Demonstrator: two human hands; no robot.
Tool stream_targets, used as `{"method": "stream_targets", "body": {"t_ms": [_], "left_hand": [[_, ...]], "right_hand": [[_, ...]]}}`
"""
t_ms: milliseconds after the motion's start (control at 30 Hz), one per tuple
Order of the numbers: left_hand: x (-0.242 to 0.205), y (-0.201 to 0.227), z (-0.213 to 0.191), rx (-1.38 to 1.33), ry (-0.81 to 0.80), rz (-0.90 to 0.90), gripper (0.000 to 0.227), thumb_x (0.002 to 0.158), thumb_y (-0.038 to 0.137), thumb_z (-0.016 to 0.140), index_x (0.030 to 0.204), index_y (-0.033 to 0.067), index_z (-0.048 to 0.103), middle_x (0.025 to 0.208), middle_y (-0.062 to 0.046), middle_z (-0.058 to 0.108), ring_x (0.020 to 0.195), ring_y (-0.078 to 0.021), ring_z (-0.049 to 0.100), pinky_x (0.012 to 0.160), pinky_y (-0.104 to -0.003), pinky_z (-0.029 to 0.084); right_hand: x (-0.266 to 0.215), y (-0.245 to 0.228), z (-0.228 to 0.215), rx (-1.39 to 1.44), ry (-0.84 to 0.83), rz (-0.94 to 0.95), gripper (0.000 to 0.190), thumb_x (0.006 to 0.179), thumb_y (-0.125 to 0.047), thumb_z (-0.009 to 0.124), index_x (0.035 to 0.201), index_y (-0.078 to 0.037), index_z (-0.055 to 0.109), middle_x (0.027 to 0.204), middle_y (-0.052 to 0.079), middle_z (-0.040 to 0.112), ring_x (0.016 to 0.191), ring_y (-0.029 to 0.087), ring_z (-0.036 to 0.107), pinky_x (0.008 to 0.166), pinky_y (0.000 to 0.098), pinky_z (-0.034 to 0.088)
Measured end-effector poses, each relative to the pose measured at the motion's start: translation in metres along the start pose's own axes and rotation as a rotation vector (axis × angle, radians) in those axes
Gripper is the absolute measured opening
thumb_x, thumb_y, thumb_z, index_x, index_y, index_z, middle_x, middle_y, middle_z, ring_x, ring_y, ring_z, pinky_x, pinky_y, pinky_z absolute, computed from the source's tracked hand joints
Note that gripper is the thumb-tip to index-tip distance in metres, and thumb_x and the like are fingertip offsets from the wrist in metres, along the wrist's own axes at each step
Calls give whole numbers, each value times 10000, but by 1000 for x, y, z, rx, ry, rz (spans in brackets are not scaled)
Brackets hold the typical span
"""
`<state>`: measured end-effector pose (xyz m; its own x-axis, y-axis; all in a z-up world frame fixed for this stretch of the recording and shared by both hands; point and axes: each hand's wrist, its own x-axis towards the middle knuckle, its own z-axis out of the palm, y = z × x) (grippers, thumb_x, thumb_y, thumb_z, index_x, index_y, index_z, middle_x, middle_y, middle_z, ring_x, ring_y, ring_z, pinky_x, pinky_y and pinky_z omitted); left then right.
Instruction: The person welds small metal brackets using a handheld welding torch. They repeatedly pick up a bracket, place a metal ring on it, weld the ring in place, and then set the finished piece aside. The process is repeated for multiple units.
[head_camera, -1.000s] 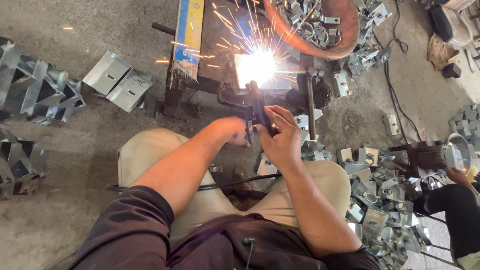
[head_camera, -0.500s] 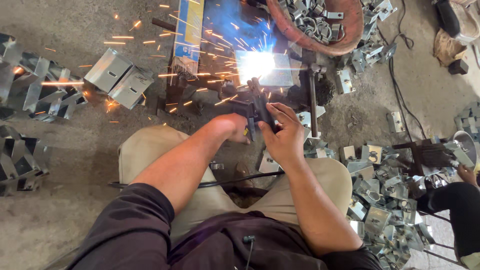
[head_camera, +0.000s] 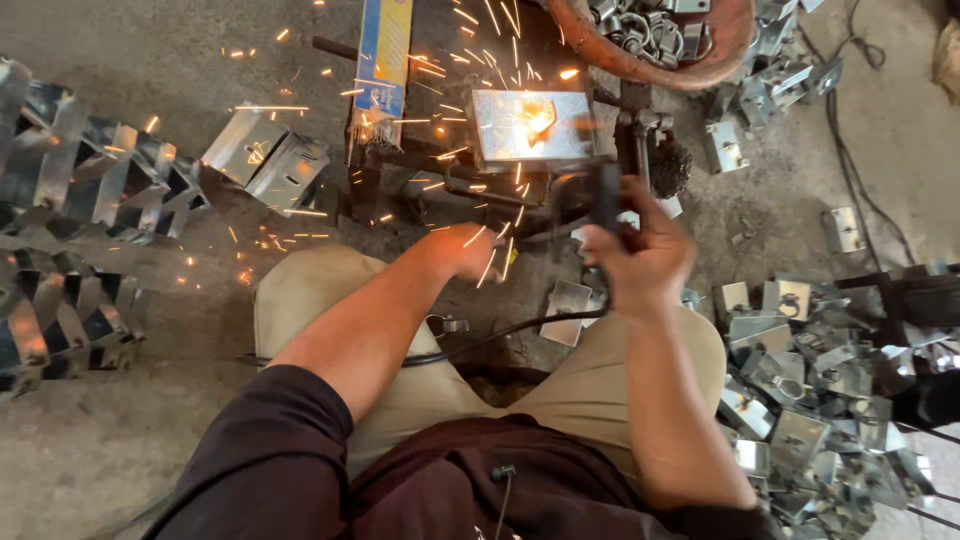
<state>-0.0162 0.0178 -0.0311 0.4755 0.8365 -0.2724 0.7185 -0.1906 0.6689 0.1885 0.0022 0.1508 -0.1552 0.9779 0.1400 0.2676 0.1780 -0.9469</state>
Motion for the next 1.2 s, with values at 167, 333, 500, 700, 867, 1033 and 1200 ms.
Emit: {"method": "stream_targets", "body": {"t_ms": [167, 333, 500, 700, 867, 1033, 1200], "left_hand": [[-30, 23, -32, -197, 228, 83, 705, 761, 434, 814, 1367, 123, 630, 1260, -198, 679, 1143, -380, 649, 961, -452, 523], [-38, 27, -91, -5, 970, 306, 610, 928, 469, 849, 1387, 143, 616, 1381, -184, 646, 1297, -390, 595, 1132, -497, 463], [-17, -15, -128, 316, 636, -125, 1351, 574, 552, 973, 1601, 145, 196, 1583, -263, 358, 1387, -523, 286, 1045, -610, 284], [-2, -64, -118, 371, 739, 304, 1016, 623, 358, 1004, 1456, 99, 485, 1630, -209, 508, 1423, -375, 528, 1206, -457, 427], [-5, -50, -117, 226, 512, 149, 941, 683, 483, 912, 1446, 69, 548, 1485, -181, 477, 1322, -330, 504, 1147, -421, 452], [2, 45, -150, 608, 77, 53, 1005, 586, 578, 918, 1444, 191, 565, 1489, -192, 478, 1319, -341, 518, 1107, -430, 461], [87, 233, -158, 863, -152, 477, 1073, 490, 672, 923, 1442, 312, 582, 1493, -204, 478, 1317, -352, 531, 1068, -438, 470]], "right_hand": [[7, 14, -101, 479, 163, -7, 467, 951, 40, 649, 1416, 63, 615, 1211, 178, 702, 959, 264, 729, 776, 380, 617], [-30, 45, -196, 757, 321, 328, 516, 959, -453, 546, 1231, -21, 622, 1034, 186, 677, 837, 313, 623, 738, 443, 525], [-93, 116, -263, 1053, 590, 444, 722, 946, -677, 573, 1151, 11, 645, 936, 175, 632, 818, 291, 556, 749, 405, 472], [-161, 243, -293, 987, 854, 659, 149, 834, -248, 646, 834, -98, 646, 828, 110, 689, 766, 294, 646, 777, 427, 551], [-232, 286, -271, 1004, 650, 732, 390, 875, -478, 619, 909, -101, 711, 875, 113, 758, 828, 269, 721, 821, 390, 573], [-266, 299, -299, 734, 649, 900, 564, 968, -633, 647, 738, -122, 584, 656, 77, 618, 567, 226, 601, 549, 341, 487], [-288, 291, -309, 682, 808, 805, 354, 946, -393, 672, 745, -121, 569, 667, 54, 595, 572, 206, 565, 540, 336, 459]]}}
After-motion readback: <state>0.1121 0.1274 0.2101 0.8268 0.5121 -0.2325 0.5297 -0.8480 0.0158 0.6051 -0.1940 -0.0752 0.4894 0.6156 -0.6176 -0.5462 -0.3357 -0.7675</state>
